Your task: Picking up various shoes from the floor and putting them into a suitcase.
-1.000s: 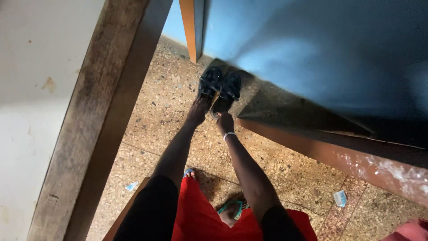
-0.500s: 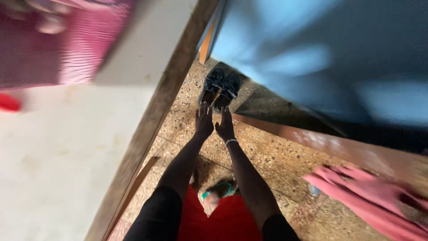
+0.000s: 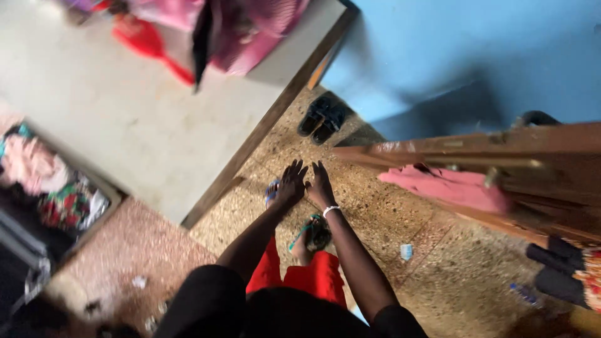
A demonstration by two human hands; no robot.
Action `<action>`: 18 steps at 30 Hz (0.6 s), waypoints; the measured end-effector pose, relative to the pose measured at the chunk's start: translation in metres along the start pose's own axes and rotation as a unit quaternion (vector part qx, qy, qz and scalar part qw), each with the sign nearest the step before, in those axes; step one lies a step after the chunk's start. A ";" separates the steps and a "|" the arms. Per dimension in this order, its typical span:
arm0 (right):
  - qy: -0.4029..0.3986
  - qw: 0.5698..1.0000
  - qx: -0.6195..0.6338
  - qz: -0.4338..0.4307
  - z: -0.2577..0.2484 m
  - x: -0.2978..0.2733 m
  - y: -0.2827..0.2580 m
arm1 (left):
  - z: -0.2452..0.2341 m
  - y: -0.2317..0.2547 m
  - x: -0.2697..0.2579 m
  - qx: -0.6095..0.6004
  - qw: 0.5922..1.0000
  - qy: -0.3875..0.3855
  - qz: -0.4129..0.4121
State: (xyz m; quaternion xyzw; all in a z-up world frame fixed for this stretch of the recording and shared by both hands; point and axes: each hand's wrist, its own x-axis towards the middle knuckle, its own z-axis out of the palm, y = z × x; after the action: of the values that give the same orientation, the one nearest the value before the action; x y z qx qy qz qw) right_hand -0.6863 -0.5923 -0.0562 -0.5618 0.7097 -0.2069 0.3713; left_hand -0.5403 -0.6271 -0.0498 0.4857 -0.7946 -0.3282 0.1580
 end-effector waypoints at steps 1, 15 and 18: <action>-0.007 1.000 -0.003 -0.008 0.002 -0.015 -0.003 | -0.021 0.017 -0.015 0.000 1.000 0.008 -0.007; -0.199 0.939 -0.147 -0.238 -0.003 -0.137 -0.140 | -0.121 0.059 -0.232 0.019 0.978 0.116 -0.173; -0.240 0.879 -0.147 -0.385 0.070 -0.152 -0.162 | -0.151 0.068 -0.274 -0.015 0.951 0.203 -0.231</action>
State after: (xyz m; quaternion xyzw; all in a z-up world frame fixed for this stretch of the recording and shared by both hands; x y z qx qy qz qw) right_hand -0.5143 -0.4851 0.0589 -0.8712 0.3487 -0.0855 0.3348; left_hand -0.3684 -0.4211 0.1260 0.7103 -0.6065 -0.2620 0.2428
